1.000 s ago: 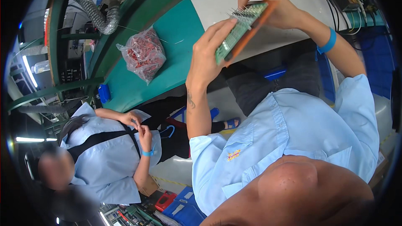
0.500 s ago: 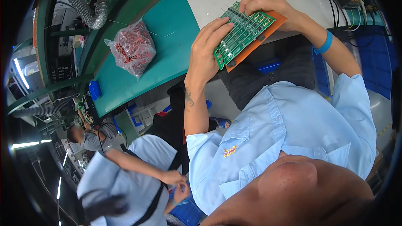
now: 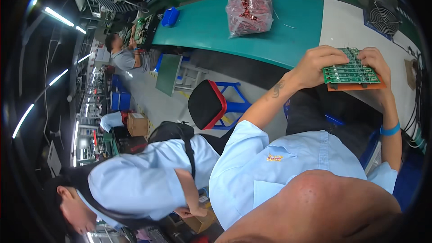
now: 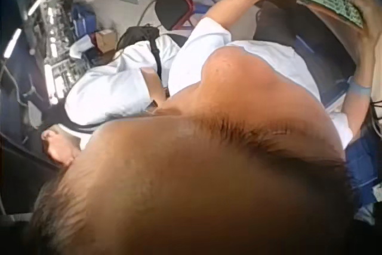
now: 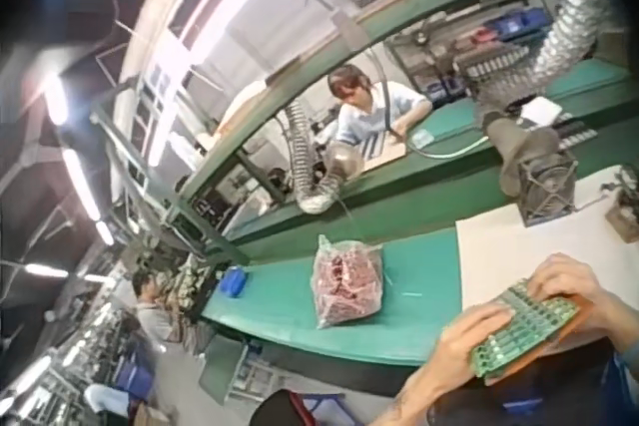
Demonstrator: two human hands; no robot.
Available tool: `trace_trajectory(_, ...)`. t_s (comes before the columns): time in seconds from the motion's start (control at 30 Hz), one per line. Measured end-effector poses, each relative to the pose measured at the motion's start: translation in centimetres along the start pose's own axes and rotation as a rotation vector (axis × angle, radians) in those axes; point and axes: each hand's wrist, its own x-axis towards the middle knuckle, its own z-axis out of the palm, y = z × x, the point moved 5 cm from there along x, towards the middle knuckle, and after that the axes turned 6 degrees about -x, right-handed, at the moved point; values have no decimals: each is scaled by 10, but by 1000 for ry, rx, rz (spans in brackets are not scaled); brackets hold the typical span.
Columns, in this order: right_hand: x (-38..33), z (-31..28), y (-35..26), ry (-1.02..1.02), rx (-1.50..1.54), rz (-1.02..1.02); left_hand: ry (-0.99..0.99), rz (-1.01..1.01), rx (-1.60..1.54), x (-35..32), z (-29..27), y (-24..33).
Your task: Assemble electronic components and metal shields onto printed circuit boards at a manual assembly station.
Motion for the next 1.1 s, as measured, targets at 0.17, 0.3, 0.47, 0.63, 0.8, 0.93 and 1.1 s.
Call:
trace_trajectory(0.17, 42, 47, 20, 30, 5, -107, -10, -14, 57, -6, -51, -32)
trace_trajectory(0.3, 14, 48, 27, 48, -29, -4, -53, -51, 0, -17, -32, -35)
trace_trajectory(0.47, 5, 32, 16, 153, 1, 4, -103, -46, 38, -13, -19, -35)
trace_trajectory(0.63, 0, 30, 14, 52, -3, 83, -87, -43, 19, -13, -19, -34)
trace_trajectory(0.8, -3, 32, 15, 69, -9, 83, -89, -52, 44, -14, -17, -32)
trace_trajectory(0.93, 0, 31, 13, 57, 3, 90, -83, -36, 64, -14, -17, -33)
trace_trajectory(1.1, 3, 29, 9, 75, 28, 68, -83, -16, 87, -12, -17, -32)
